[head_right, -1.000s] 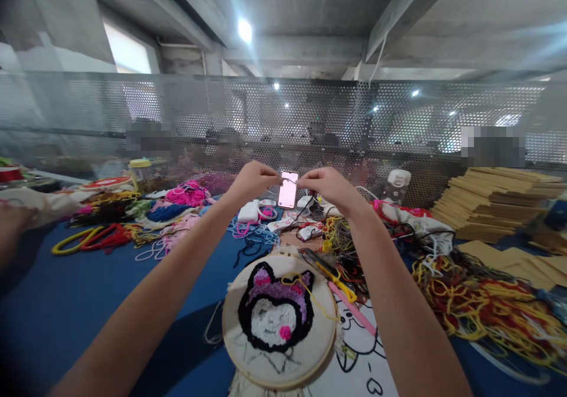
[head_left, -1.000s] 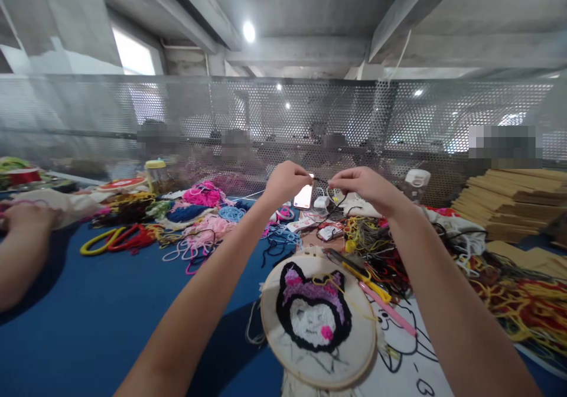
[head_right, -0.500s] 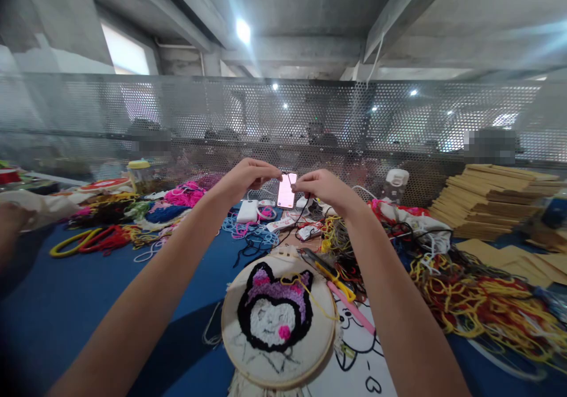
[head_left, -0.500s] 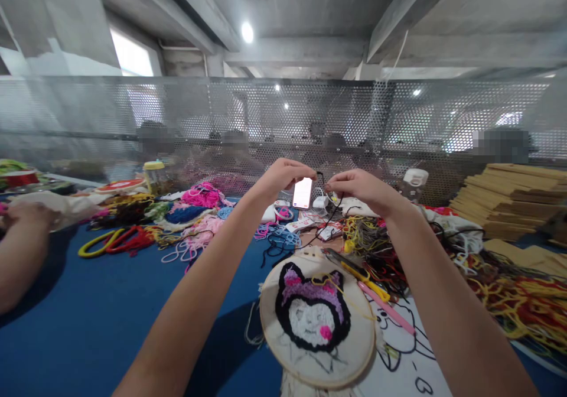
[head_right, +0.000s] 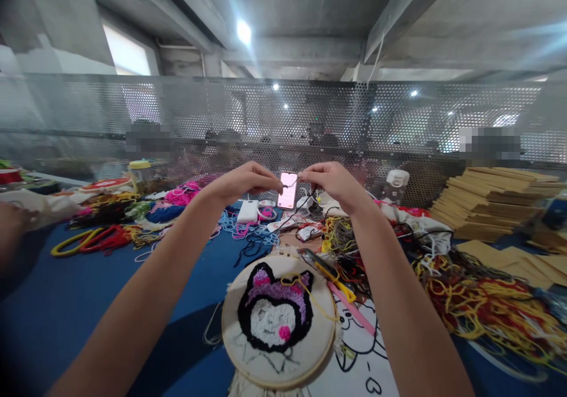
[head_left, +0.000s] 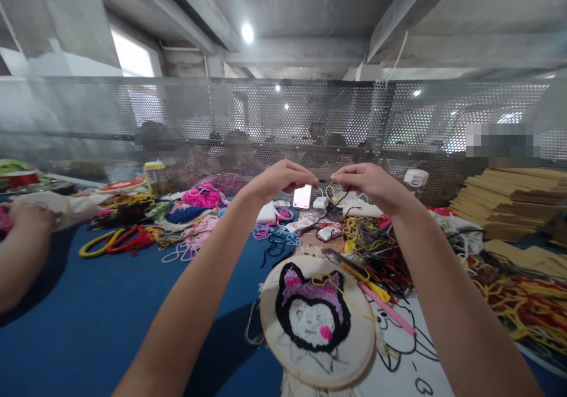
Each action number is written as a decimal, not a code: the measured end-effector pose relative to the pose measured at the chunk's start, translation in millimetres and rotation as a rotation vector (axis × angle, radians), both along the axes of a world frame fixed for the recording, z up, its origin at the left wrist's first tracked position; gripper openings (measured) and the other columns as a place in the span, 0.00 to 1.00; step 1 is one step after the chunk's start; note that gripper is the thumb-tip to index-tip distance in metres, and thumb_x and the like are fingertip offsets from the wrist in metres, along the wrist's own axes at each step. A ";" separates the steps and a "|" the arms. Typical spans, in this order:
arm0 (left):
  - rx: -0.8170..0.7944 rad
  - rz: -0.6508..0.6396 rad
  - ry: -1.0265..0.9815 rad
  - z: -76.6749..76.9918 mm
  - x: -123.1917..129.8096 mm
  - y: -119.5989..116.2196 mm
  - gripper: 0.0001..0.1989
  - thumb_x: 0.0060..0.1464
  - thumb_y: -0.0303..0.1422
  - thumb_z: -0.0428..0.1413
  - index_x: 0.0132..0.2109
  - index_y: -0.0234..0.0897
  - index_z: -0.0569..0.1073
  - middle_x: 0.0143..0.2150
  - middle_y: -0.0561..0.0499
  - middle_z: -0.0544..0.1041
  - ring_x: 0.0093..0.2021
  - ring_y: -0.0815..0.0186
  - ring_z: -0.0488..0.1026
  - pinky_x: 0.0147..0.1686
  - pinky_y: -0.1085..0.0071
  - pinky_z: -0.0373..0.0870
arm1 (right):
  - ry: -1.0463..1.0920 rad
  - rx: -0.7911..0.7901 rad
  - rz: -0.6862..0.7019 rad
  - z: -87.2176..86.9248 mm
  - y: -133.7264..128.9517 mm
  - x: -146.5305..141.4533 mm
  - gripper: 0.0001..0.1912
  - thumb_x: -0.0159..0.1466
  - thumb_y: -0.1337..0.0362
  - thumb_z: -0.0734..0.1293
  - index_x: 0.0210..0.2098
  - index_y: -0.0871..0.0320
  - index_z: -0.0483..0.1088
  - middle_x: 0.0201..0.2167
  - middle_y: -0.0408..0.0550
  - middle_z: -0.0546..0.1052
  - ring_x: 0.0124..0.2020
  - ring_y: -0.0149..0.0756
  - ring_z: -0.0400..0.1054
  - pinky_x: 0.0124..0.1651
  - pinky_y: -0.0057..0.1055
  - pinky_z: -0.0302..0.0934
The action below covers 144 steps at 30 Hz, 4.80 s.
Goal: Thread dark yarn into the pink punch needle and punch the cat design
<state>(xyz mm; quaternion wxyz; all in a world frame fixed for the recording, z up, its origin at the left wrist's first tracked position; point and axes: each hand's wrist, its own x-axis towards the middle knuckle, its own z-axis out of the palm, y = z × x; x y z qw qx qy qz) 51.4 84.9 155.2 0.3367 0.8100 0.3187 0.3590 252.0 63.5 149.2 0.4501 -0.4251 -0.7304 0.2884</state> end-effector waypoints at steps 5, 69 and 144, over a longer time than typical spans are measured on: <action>0.131 0.319 -0.031 -4.3 6.3 4.7 0.07 0.41 0.35 0.59 0.22 0.38 0.78 0.15 0.55 0.59 0.18 0.74 0.49 0.21 0.70 0.46 | -0.007 0.020 0.009 -0.4 0.1 -3.8 0.06 0.51 0.62 0.68 0.21 0.57 0.74 0.19 0.41 0.68 0.23 0.29 0.56 0.29 0.29 0.49; 0.038 0.191 -0.676 0.2 6.9 4.6 0.08 0.51 0.36 0.55 0.33 0.36 0.75 0.30 0.50 0.75 0.30 0.71 0.70 0.29 0.74 0.64 | 0.287 0.015 0.200 -25.0 12.3 -49.9 0.06 0.52 0.64 0.65 0.27 0.58 0.72 0.24 0.43 0.70 0.26 0.29 0.61 0.35 0.31 0.57; -0.250 -0.113 -1.038 -3.7 23.1 5.2 0.15 0.61 0.28 0.46 0.26 0.33 0.68 0.17 0.60 0.48 0.15 0.78 0.47 0.15 0.79 0.46 | 0.296 -0.171 0.541 -53.9 22.0 -73.5 0.16 0.60 0.51 0.62 0.31 0.58 0.68 0.34 0.49 0.76 0.36 0.34 0.70 0.44 0.35 0.61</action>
